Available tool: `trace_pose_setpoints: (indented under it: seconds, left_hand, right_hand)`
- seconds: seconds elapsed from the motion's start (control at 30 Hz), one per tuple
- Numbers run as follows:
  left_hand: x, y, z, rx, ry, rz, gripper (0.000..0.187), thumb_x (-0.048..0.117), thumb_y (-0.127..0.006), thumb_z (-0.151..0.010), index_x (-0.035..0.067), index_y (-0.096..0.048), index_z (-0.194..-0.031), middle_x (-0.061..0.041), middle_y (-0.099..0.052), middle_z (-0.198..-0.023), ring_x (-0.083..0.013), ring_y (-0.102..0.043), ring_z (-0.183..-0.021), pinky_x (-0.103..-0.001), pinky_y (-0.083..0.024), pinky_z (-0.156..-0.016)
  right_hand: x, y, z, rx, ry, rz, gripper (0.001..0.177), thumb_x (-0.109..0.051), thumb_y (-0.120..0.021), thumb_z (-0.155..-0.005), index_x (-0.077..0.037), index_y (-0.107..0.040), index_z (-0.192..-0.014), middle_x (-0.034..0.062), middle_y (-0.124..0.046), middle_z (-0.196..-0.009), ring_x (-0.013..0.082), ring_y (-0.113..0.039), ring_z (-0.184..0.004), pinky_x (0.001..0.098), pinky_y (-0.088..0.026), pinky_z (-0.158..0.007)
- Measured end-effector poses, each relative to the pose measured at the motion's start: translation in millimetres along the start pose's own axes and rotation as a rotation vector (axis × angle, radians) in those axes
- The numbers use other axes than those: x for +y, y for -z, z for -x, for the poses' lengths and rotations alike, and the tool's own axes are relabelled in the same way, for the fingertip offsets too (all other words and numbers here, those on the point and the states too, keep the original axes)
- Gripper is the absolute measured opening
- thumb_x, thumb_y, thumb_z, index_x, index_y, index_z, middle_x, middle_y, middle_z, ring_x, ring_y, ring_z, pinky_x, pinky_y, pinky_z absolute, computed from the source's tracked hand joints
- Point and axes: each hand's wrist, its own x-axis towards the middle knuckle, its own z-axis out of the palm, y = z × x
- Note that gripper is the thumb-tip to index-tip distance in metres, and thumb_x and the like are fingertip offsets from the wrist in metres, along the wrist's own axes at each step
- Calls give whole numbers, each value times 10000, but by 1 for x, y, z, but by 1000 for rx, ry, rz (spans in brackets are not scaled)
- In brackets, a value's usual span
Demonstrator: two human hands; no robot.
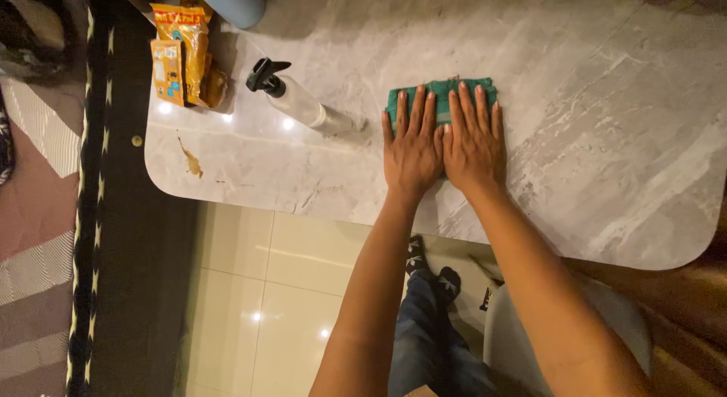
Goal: The recorder folds a green checkered cloth and organizes snack packets and a spray bottle on a marble table.
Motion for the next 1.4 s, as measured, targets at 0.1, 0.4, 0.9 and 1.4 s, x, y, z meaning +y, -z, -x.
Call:
trace_pose_setpoints:
  seconds: [0.1,0.4,0.9,1.4]
  left_hand:
    - [-2,-2,8,17,-30,-25,598,387,-367,-1064,150,-329,-1612,-39,-256,-1699,-289,-172,-1592,-550,-94,-1285]
    - [7,2,54,62,-20,65,556,346,-419,-1075,128,-419,-1586,-60,-320,-1691,-305,-203,-1598,-563,-121,-1289]
    - [16,8,61,4,-14,68,576,340,-413,-1064,108,-375,-1590,-56,-290,-1684,-312,-195,-1582,-576,-118,-1270]
    - [11,1,-14,-73,-6,-49,607,381,-339,-1068,153,-298,-1629,-2,-226,-1706,-273,-129,-1589,-530,-74,-1280]
  right_hand:
    - [-2,2,9,29,21,-5,593,-253,-387,-1080,-7,-308,-1614,143,-256,-1695,336,-184,-1562,528,-125,-1259]
    - [-10,6,52,29,7,-4,575,-271,-392,-1076,-34,-350,-1598,117,-287,-1686,317,-207,-1566,520,-146,-1266]
    - [-2,3,62,12,23,19,585,-274,-383,-1074,-24,-339,-1601,127,-268,-1687,318,-190,-1562,520,-137,-1259]
    - [13,1,-8,-17,-24,-2,575,-266,-353,-1089,-49,-314,-1621,100,-228,-1708,296,-152,-1580,509,-90,-1277]
